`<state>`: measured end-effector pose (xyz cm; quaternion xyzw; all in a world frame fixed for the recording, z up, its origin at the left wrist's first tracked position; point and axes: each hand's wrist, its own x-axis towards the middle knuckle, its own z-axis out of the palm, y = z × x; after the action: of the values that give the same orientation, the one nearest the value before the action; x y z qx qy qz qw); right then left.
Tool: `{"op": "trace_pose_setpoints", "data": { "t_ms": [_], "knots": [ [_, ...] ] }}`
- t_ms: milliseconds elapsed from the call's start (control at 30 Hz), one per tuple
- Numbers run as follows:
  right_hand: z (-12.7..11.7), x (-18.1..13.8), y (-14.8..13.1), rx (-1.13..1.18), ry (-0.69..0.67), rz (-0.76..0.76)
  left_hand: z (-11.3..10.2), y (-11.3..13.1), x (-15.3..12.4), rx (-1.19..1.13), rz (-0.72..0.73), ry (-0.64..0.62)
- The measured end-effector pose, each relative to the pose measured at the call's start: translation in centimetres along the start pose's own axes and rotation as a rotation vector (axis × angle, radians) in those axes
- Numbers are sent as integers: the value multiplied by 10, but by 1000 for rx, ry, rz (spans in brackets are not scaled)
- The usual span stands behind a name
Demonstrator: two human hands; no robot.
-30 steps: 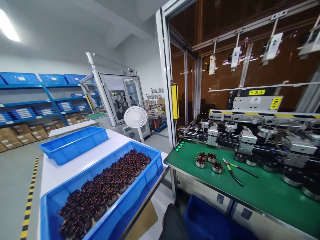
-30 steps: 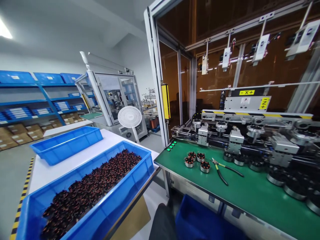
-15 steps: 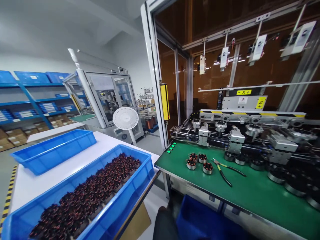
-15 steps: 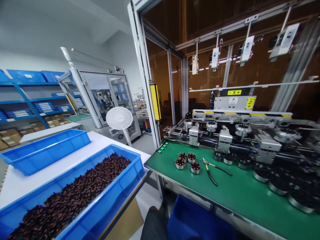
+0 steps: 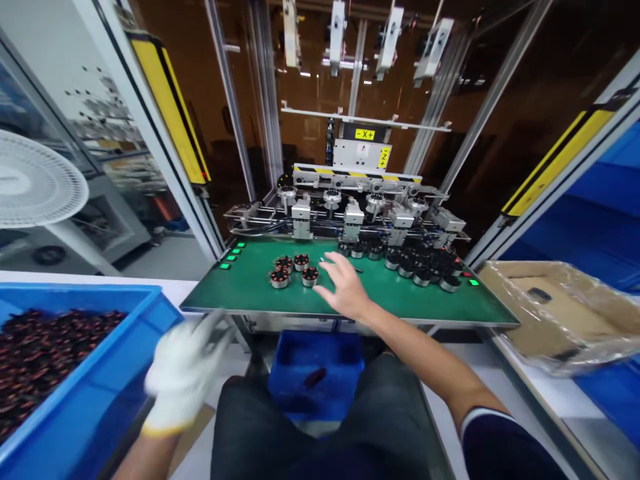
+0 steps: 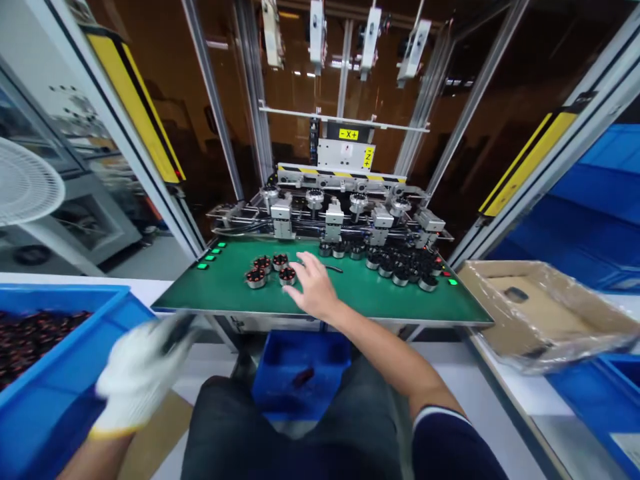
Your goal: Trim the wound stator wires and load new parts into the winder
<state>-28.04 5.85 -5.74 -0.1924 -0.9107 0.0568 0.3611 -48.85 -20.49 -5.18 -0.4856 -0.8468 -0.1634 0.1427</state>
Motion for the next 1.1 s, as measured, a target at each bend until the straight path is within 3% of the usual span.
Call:
{"op": "trace_pose_setpoints", "data": {
  "t_ms": [67, 133, 267, 533, 667, 867, 967, 1100],
  "knots": [
    [17, 3, -3, -6, -67, 28, -7, 21, 60, 95, 204, 35],
    [30, 7, -5, -15, -112, 85, -3, 40, 101, 122, 322, 16],
    [30, -3, -9, -28, -113, 217, 22, 56, 130, 130, 455, -39],
    [-9, -67, -56, 174, -226, 390, 39, 39, 124, 46, 471, 1],
    [7, -34, -71, 393, -298, 514, 46, 45, 106, 1, 395, 68],
    [55, 42, -62, 617, -532, 771, 63, 70, 66, -16, 224, 126],
    [58, 50, -59, 671, -621, 809, 54, 70, 62, 2, 283, 48],
    [52, 43, -56, 702, -681, 780, 32, 63, 89, 79, 350, -35]
  ]
}}
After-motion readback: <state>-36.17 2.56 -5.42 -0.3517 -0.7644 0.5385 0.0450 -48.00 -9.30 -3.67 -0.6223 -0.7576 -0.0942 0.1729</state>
